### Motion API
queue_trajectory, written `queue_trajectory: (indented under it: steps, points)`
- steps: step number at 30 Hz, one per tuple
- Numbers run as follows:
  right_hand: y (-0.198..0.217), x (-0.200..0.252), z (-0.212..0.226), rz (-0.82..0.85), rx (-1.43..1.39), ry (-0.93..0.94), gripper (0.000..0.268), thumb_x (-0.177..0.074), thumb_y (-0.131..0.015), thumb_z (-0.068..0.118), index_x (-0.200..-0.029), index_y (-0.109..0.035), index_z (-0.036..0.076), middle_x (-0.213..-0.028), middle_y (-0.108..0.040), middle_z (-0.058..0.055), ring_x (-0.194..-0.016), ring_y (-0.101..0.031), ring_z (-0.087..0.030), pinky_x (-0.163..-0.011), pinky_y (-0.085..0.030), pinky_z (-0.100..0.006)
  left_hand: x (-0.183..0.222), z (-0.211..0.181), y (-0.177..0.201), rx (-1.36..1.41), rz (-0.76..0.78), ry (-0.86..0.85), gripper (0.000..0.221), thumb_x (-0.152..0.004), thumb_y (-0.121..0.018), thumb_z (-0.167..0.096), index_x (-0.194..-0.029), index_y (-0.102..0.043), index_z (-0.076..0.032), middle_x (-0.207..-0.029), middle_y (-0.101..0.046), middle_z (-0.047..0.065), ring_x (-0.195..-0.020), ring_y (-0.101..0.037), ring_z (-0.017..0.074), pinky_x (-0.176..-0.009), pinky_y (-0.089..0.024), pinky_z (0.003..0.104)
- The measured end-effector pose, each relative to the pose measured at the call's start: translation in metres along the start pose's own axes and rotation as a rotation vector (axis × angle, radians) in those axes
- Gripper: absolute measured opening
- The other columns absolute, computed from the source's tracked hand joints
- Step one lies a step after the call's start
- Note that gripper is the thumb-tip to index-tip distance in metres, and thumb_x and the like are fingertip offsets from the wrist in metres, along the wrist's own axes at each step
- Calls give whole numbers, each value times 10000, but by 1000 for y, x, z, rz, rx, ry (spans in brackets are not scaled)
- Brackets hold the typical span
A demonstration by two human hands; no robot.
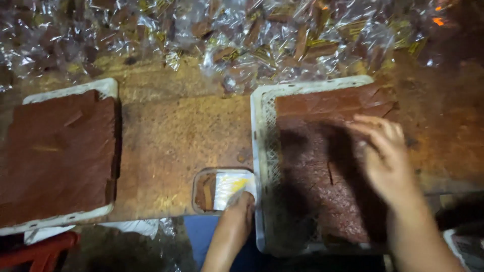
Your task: Manually placing triangular food pieces into individual plastic bags and stacking them on a table.
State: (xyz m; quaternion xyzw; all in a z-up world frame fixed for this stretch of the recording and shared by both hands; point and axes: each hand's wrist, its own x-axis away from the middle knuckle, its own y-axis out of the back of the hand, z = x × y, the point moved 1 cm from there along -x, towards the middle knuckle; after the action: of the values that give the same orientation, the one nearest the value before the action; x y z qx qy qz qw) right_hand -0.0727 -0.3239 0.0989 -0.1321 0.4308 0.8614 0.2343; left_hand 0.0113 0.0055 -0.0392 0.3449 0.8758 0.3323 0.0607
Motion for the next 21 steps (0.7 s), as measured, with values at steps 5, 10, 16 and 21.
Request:
queue_trajectory:
  steps: [5,10,16,21]
  points:
    - [-40,40,-85,430,111,-316,401,-918,-621,324,-1277,-666,150,-1172,-661,-116,-1153,-595,-285,-1031,-434,-413,8,-1,12,40,-280,-87,148,-952,-675,-195,-831,-618,-131,-785,-647,47,-739,-636,249,-691,-481,371]
    - [-60,76,-117,540,287,-579,611,-897,-635,503,-1401,-576,164,-1227,-480,-184,-1350,-400,-389,-1128,-357,-554,15,3,7,217,-273,109,109,-930,-689,-130,-993,-775,-150,-906,-794,3,-752,-720,118,-688,-550,266]
    - [-59,72,-106,700,300,-202,713,-761,-699,-33,-1329,-679,399,-1450,-514,14,-1298,-453,-295,-1104,-426,-533,12,-20,14,288,-353,-121,294,-934,-590,65,-1152,-747,-53,-1008,-694,59,-895,-677,179,-806,-544,291]
    - [-58,41,-45,307,32,-240,299,-933,-623,70,-1229,-641,37,-1161,-697,-158,-1053,-664,-320,-919,-497,-434,13,-24,2,162,-364,-209,533,-861,-493,97,-1354,-644,-38,-1428,-624,184,-1363,-580,325,-1179,-417,393]
